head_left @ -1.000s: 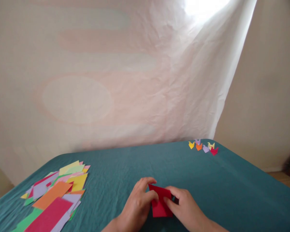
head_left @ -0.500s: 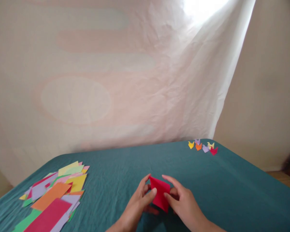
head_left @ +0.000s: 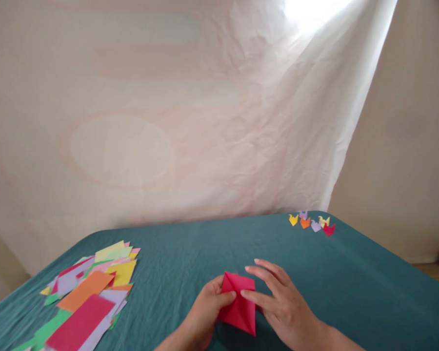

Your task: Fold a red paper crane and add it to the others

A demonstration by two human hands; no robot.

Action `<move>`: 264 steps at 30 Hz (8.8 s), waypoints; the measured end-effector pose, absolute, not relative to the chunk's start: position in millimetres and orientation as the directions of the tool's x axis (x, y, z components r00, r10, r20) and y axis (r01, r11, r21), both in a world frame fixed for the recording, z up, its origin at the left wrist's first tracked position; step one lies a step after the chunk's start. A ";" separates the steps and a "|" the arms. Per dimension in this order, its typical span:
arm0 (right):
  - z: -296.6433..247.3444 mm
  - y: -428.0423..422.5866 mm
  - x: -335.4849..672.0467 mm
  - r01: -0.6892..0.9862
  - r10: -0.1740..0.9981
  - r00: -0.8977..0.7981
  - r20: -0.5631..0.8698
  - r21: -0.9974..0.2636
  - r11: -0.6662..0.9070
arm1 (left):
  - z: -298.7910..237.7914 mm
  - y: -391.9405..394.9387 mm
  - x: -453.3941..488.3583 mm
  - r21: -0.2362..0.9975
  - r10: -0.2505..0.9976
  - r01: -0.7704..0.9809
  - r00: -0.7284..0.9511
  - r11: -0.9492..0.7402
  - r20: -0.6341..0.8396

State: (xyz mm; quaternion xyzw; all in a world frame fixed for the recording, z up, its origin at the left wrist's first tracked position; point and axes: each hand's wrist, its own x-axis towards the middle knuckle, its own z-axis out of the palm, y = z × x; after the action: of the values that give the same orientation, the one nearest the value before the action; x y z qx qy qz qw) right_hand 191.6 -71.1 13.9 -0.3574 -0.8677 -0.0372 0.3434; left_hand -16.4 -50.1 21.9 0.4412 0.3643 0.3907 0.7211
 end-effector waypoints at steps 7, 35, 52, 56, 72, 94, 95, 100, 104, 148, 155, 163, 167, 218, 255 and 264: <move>10.6 -69.1 192.6 0.585 0.658 -0.459 0.597 -0.354 0.730 | 22.7 -52.2 -13.5 0.963 0.844 -0.122 0.516 0.241 -0.146; 18.2 -74.0 175.9 0.408 0.925 -0.171 0.340 -0.830 0.380 | 20.1 -58.3 -11.0 0.988 0.914 0.150 0.403 -0.026 -0.037; 14.4 -75.1 173.5 0.337 0.966 -0.119 0.228 -0.906 0.256 | 23.9 -60.7 -6.6 0.975 0.959 0.216 0.284 -0.060 -0.004; 12.1 -74.4 172.9 0.327 0.968 -0.108 0.225 -0.912 0.248 | 23.1 -61.1 -7.2 0.981 0.952 0.182 0.305 -0.068 0.010; 12.0 -75.5 171.3 0.285 0.971 -0.103 0.215 -0.929 0.236 | 26.2 -61.1 -3.2 0.994 0.962 0.114 0.273 -0.004 -0.027; 14.5 -78.2 169.5 0.253 0.973 -0.087 0.212 -0.940 0.227 | 28.3 -62.8 -4.1 0.995 0.962 0.097 0.274 -0.012 -0.015; 14.5 -77.8 169.4 0.255 0.973 -0.087 0.213 -0.939 0.228 | 28.2 -62.9 -4.2 0.995 0.962 0.097 0.274 -0.012 -0.015; 11.7 -75.9 169.2 0.276 0.971 -0.082 0.225 -0.931 0.239 | 28.6 -63.2 -3.8 0.996 0.962 0.092 0.273 0.002 -0.027; 12.7 -77.1 168.6 0.310 0.974 -0.099 0.206 -0.923 0.227 | 26.9 -61.5 -4.0 0.989 0.965 0.151 0.260 -0.008 -0.032; -8.7 -68.1 159.9 0.806 0.948 -0.128 0.291 -0.526 0.271 | 26.6 -62.1 -15.4 0.383 0.790 0.716 0.609 -0.584 0.067; 15.4 -86.2 175.3 0.711 0.779 -0.508 0.366 -0.332 0.620 | 25.2 -61.6 -17.0 0.374 0.783 0.708 0.616 -0.599 0.089; 17.2 -95.5 174.5 0.640 0.613 -0.760 0.219 0.082 0.764 | 27.4 -63.3 -17.9 0.371 0.794 0.722 0.604 -0.584 0.076; 12.0 -96.7 169.7 0.613 0.575 -0.790 0.213 0.249 0.750 | 26.9 -61.8 -18.1 0.381 0.813 0.736 0.576 -0.559 0.080; 6.7 -68.5 189.7 0.616 0.932 -0.287 0.222 -0.703 0.357 | 22.5 -56.1 -20.4 0.605 0.864 0.669 0.500 -0.432 0.065; -4.9 -58.5 190.9 0.250 0.984 -0.169 -0.053 -0.968 -0.009 | 29.8 -60.9 -23.3 0.477 0.769 0.611 0.570 -0.632 0.289; 10.3 -63.3 199.2 0.498 0.926 -0.322 0.198 -0.796 0.344 | 19.8 -47.5 -29.5 0.444 0.785 0.651 0.556 -0.616 0.273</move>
State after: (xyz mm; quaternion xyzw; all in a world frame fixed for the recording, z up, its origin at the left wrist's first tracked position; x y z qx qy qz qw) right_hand 199.2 -63.3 10.3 -0.4758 -0.7479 0.3191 0.3353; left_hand -29.5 -47.5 19.8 0.8695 0.4128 0.2272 0.1477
